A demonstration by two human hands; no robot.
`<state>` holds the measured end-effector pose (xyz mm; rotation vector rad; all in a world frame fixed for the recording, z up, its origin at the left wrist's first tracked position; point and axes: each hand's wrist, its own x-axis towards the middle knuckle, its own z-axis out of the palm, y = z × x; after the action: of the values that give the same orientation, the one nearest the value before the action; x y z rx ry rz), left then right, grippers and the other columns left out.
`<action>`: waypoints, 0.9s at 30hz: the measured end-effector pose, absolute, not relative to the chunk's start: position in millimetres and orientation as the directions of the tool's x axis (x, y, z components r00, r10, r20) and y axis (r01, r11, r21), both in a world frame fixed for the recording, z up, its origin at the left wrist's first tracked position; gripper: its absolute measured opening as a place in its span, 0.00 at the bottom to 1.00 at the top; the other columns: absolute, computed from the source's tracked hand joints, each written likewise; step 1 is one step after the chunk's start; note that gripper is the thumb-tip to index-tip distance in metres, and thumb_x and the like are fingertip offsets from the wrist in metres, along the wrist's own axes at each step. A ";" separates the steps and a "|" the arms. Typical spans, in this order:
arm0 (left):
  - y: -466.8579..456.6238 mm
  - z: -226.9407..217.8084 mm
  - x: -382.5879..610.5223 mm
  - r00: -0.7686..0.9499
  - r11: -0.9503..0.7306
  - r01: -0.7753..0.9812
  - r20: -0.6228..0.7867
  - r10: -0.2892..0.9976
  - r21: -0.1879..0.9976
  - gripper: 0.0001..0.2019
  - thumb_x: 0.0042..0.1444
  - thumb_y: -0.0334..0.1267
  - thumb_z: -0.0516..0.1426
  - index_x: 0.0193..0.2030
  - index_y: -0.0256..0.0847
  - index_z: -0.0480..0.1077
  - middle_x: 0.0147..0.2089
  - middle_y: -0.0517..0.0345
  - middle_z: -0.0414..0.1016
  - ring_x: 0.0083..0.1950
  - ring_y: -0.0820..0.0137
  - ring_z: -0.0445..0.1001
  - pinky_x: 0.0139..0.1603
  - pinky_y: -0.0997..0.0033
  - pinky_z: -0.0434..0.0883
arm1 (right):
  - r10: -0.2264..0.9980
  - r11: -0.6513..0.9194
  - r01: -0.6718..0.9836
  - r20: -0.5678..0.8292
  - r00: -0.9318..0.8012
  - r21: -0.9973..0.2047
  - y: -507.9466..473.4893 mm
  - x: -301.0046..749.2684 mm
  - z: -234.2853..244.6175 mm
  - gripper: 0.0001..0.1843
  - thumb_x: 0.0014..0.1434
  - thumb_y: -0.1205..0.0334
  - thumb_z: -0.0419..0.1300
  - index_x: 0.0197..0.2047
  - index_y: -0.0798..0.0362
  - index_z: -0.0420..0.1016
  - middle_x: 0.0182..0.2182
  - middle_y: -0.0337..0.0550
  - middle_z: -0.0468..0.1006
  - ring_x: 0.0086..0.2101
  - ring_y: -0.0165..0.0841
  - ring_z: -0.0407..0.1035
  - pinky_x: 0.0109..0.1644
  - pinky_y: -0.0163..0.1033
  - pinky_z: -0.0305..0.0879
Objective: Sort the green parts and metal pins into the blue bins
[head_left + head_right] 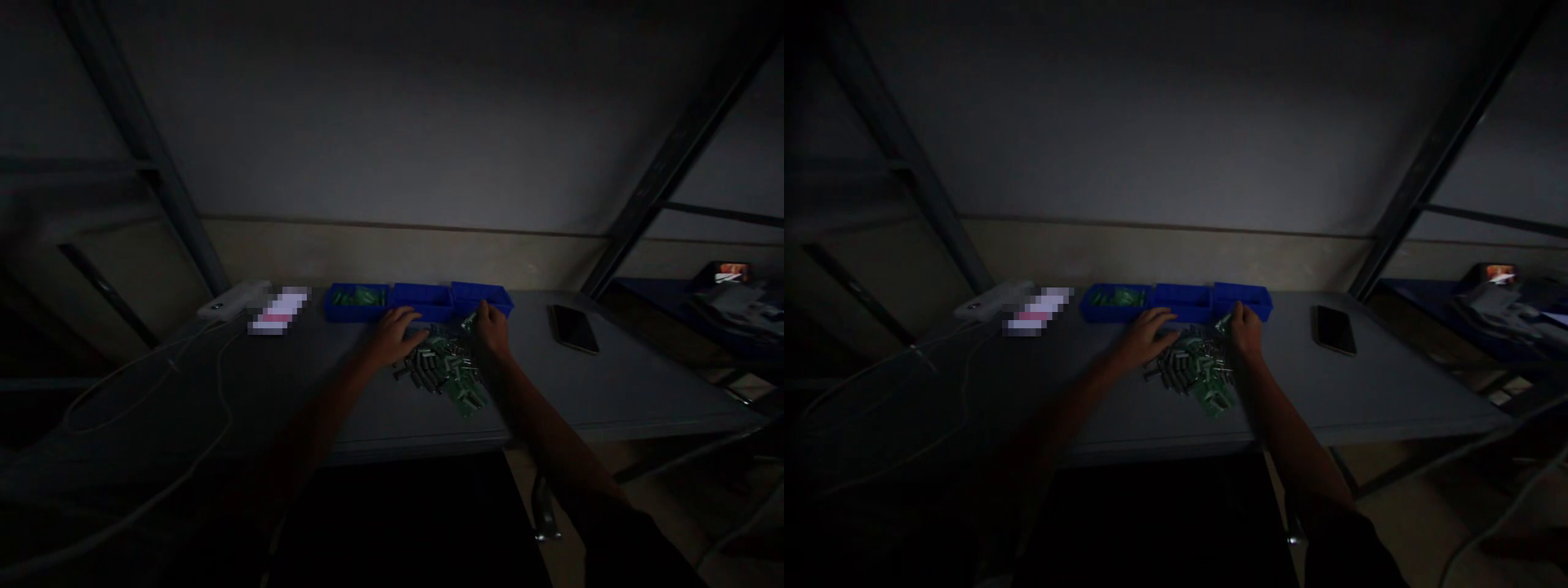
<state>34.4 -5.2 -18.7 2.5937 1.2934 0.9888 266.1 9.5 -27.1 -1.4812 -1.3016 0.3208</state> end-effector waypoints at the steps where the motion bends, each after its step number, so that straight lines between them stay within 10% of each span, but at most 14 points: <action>1: -3.4 -16.6 32.1 0.387 -0.621 0.714 0.558 0.734 0.323 0.20 0.57 0.48 0.50 0.52 0.40 0.66 0.56 0.50 0.65 0.58 0.64 0.62 0.60 0.62 0.59 | 0.815 0.180 0.604 0.462 0.350 -0.776 11.6 265.8 -25.7 0.24 0.59 0.47 0.39 0.24 0.54 0.64 0.23 0.42 0.68 0.26 0.31 0.59 0.31 0.36 0.52; 7: 11.3 -17.7 10.9 0.301 -0.493 0.843 0.569 0.765 0.216 0.21 0.55 0.42 0.52 0.55 0.40 0.64 0.59 0.49 0.63 0.61 0.61 0.58 0.62 0.57 0.56 | 0.846 0.180 0.885 0.526 0.083 -0.429 40.1 249.5 -11.7 0.21 0.62 0.57 0.40 0.34 0.56 0.72 0.40 0.52 0.74 0.43 0.36 0.65 0.49 0.42 0.52; 27: 9.6 -14.0 11.0 0.332 -0.475 0.864 0.523 0.785 0.165 0.25 0.54 0.46 0.52 0.58 0.41 0.61 0.55 0.48 0.66 0.59 0.58 0.59 0.59 0.54 0.56 | 0.905 0.120 0.932 0.425 0.039 -0.341 38.7 256.3 -14.1 0.25 0.64 0.55 0.39 0.32 0.54 0.74 0.33 0.48 0.78 0.37 0.34 0.69 0.48 0.40 0.51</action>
<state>11.0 9.6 -14.0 2.6767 1.6707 0.9119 256.3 38.7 -14.1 -1.7742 -1.8551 -0.0654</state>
